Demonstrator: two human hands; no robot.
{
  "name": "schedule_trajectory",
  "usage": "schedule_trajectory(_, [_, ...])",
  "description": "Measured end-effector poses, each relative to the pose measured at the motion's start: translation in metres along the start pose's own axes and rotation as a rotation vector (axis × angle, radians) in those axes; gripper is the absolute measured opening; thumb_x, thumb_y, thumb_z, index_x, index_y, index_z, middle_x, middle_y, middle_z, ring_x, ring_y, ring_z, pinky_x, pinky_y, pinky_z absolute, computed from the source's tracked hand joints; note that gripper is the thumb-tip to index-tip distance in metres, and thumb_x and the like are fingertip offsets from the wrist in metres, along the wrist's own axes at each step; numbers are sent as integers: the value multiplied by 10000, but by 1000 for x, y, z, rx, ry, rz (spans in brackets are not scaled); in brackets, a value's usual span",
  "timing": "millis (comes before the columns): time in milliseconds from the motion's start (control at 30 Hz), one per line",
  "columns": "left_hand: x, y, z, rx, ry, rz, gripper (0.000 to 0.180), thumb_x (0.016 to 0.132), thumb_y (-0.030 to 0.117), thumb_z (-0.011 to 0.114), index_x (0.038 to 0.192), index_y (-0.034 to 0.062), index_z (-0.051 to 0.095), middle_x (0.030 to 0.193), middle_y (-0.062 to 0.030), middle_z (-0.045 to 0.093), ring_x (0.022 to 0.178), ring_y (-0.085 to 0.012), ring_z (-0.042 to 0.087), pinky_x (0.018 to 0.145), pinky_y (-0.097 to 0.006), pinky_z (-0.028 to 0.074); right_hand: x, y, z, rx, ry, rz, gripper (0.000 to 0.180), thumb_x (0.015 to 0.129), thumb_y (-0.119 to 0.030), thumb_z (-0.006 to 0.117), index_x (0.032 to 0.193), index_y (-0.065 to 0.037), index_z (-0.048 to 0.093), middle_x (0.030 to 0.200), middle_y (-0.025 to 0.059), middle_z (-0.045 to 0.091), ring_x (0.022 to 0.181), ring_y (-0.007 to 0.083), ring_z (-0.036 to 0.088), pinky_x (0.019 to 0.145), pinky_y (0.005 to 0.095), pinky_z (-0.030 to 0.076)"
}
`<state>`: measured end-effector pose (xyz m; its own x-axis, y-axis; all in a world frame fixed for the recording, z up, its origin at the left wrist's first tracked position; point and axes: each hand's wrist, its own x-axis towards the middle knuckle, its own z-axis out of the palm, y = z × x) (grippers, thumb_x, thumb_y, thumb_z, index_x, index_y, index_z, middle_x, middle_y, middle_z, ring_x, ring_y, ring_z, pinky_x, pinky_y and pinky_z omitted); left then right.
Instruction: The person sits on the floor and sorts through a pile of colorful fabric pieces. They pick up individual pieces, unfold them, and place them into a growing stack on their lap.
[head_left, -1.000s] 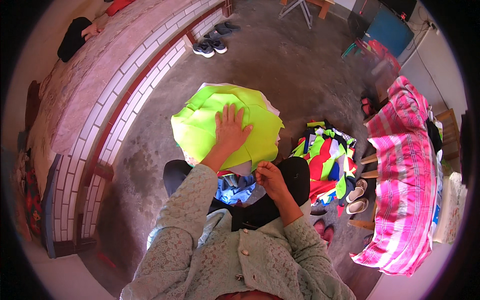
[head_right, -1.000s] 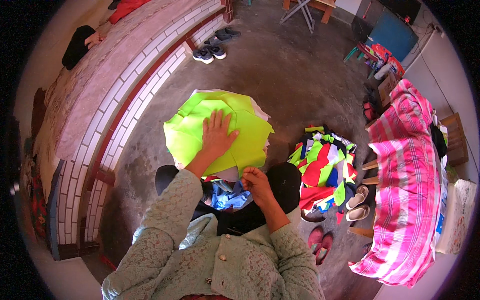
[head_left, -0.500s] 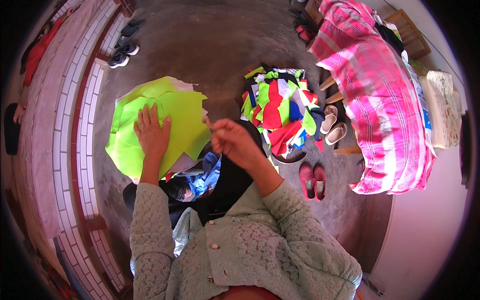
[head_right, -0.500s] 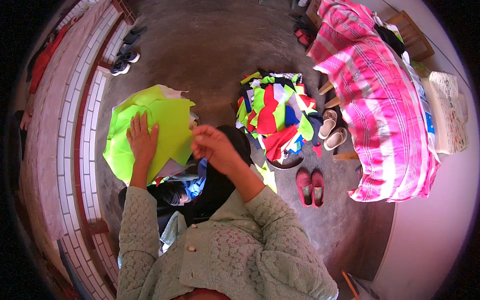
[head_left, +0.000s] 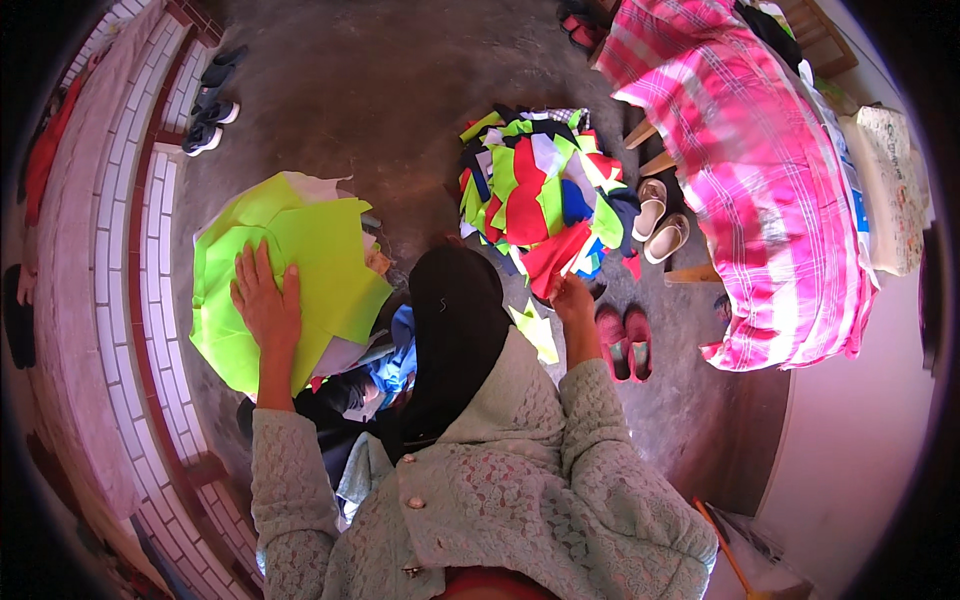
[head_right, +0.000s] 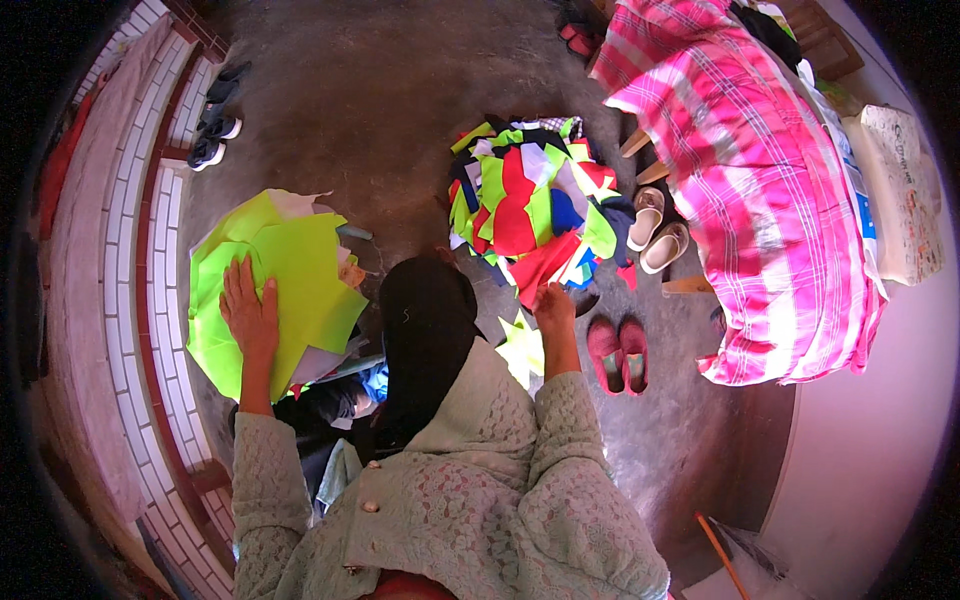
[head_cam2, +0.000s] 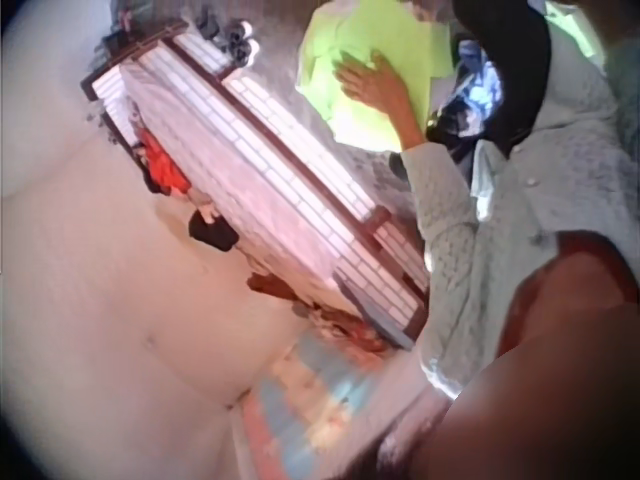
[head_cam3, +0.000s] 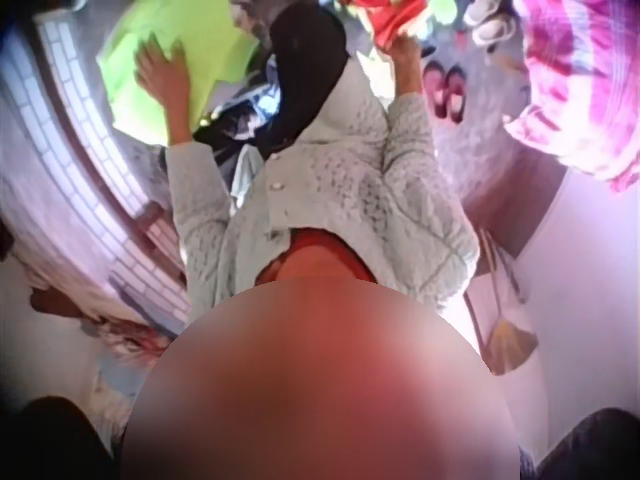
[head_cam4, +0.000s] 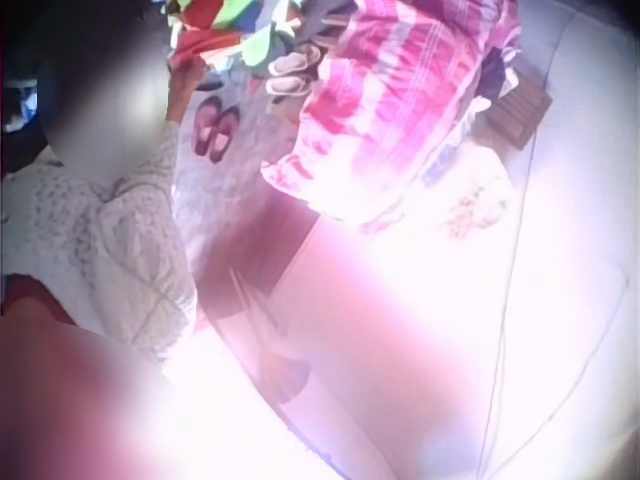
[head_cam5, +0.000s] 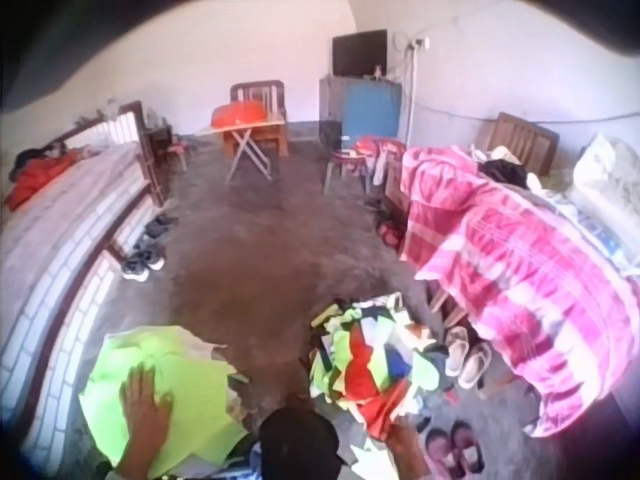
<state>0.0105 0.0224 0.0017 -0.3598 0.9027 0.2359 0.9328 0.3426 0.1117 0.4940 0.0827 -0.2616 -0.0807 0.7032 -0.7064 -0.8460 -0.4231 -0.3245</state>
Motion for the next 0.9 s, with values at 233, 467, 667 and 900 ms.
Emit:
schedule_trajectory(233, [1,2,0,-40,-24,-8,543,906,346,474,1385,120,353,1448,-125,311,1364,-293,233,1097,-482,129,3,11,-9,-121,357,-196,510,835,-30,544,1309,-35,355,1080,148,543,776,274,618,617,375,530])
schedule_trajectory(467, [4,2,-1,-22,-44,15,544,909,342,454,1386,101,351,1446,-126,313,1362,-295,236,1095,-475,132,38,6,0,-320,233,-292,783,805,-7,571,1419,-52,88,1076,166,478,912,341,609,723,416,544])
schedule_trajectory(667, [6,6,-4,-31,-52,10,549,905,325,454,1381,71,352,1440,-138,319,1362,-297,237,1097,-463,129,59,6,19,-311,188,-199,867,760,21,635,1427,-135,102,1116,144,470,868,306,604,742,437,528])
schedule_trajectory(900, [9,9,-8,-58,-43,27,554,898,317,461,1375,55,354,1438,-145,320,1359,-301,243,1098,-454,128,83,2,45,-566,453,-271,158,785,-67,685,888,-82,567,718,24,599,577,139,578,471,245,460])
